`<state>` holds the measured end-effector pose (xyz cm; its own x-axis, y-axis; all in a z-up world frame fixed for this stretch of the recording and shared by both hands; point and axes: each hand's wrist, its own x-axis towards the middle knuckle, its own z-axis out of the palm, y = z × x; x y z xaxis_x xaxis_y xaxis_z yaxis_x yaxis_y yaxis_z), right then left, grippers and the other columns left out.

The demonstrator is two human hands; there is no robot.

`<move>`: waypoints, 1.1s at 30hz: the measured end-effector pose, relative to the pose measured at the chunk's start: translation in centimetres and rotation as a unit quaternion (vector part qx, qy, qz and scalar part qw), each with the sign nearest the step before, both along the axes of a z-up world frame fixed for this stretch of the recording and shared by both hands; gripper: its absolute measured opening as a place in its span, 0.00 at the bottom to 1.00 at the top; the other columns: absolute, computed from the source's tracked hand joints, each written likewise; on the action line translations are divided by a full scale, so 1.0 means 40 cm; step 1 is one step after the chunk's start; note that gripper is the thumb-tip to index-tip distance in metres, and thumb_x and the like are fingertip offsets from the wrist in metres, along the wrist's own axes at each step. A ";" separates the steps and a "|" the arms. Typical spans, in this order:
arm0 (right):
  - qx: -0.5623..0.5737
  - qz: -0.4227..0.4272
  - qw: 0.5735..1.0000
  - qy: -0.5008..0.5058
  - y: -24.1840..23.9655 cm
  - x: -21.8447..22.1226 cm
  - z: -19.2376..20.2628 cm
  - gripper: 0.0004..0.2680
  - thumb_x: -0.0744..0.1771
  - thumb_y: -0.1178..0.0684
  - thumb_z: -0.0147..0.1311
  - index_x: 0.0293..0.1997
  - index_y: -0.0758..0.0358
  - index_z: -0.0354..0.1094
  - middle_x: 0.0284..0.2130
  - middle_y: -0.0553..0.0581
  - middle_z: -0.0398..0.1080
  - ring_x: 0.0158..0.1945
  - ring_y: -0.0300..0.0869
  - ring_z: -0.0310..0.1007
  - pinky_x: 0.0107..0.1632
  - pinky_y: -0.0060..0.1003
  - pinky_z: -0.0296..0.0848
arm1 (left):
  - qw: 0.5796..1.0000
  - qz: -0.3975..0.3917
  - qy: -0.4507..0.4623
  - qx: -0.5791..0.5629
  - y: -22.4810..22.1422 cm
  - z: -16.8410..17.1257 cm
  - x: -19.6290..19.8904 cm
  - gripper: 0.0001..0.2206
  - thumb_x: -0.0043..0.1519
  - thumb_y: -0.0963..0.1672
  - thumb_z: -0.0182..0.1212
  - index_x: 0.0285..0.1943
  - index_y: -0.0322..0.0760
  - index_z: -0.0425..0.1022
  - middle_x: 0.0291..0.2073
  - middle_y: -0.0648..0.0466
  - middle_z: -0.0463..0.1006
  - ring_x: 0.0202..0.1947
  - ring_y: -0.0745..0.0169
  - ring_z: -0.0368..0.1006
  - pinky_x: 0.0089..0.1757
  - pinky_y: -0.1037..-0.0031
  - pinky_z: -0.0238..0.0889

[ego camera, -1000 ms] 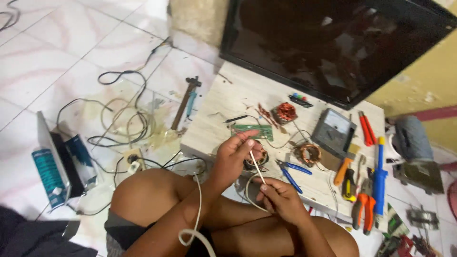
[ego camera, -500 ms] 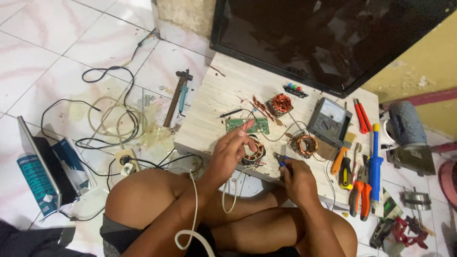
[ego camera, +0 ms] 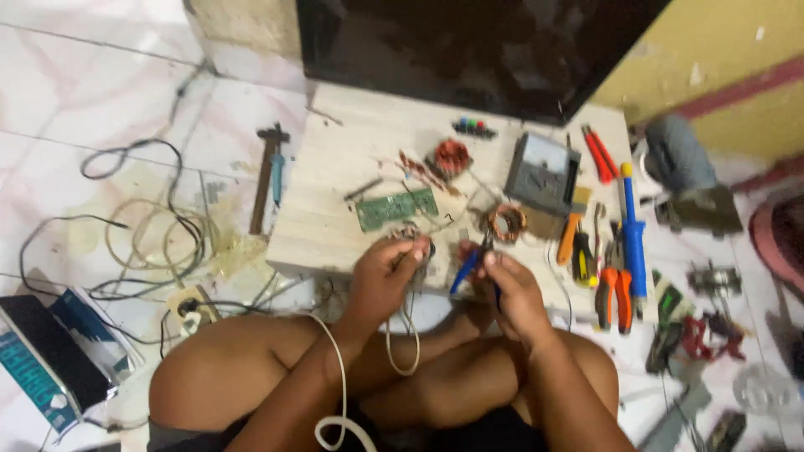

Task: The person sits on the floor at a low table and reworks the copper windings of a small electric motor stator, using pliers to cut, strip and route wire around the coil slots while a multimeter and other motor parts sit on the table.

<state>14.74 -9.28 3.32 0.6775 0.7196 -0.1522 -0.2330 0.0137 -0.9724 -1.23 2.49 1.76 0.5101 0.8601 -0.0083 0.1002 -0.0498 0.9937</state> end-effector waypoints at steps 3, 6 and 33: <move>0.039 0.084 0.989 0.115 -0.011 0.037 -0.035 0.10 0.72 0.46 0.44 0.39 0.62 0.61 0.40 0.70 0.76 0.43 0.52 0.81 0.49 0.49 0.78 | 0.999 0.003 -0.003 0.046 -0.012 0.004 -0.007 0.12 0.62 0.45 0.67 0.49 0.34 0.84 0.41 0.38 0.83 0.46 0.36 0.79 0.48 0.55 0.70; 0.065 0.130 0.985 0.094 -0.020 0.027 -0.027 0.14 0.72 0.41 0.42 0.34 0.58 0.58 0.40 0.70 0.75 0.40 0.55 0.81 0.44 0.47 0.79 | 0.998 0.014 -0.036 0.045 -0.023 -0.032 0.000 0.10 0.63 0.45 0.67 0.49 0.38 0.84 0.41 0.43 0.84 0.46 0.42 0.80 0.48 0.59 0.70; 0.006 0.139 0.892 -0.429 -0.009 -0.005 -0.002 0.11 0.68 0.58 0.59 0.25 0.65 0.67 0.35 0.66 0.79 0.38 0.57 0.81 0.40 0.45 0.75 | 0.998 0.000 -0.056 -0.007 -0.048 -0.018 0.029 0.10 0.68 0.45 0.61 0.51 0.37 0.84 0.31 0.48 0.77 0.33 0.66 0.69 0.36 0.71 0.64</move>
<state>14.52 -9.65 3.24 0.3366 0.8760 0.3455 0.6017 0.0822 -0.7945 -0.08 0.58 1.02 0.5093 0.8598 0.0367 -0.0121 -0.0354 0.9993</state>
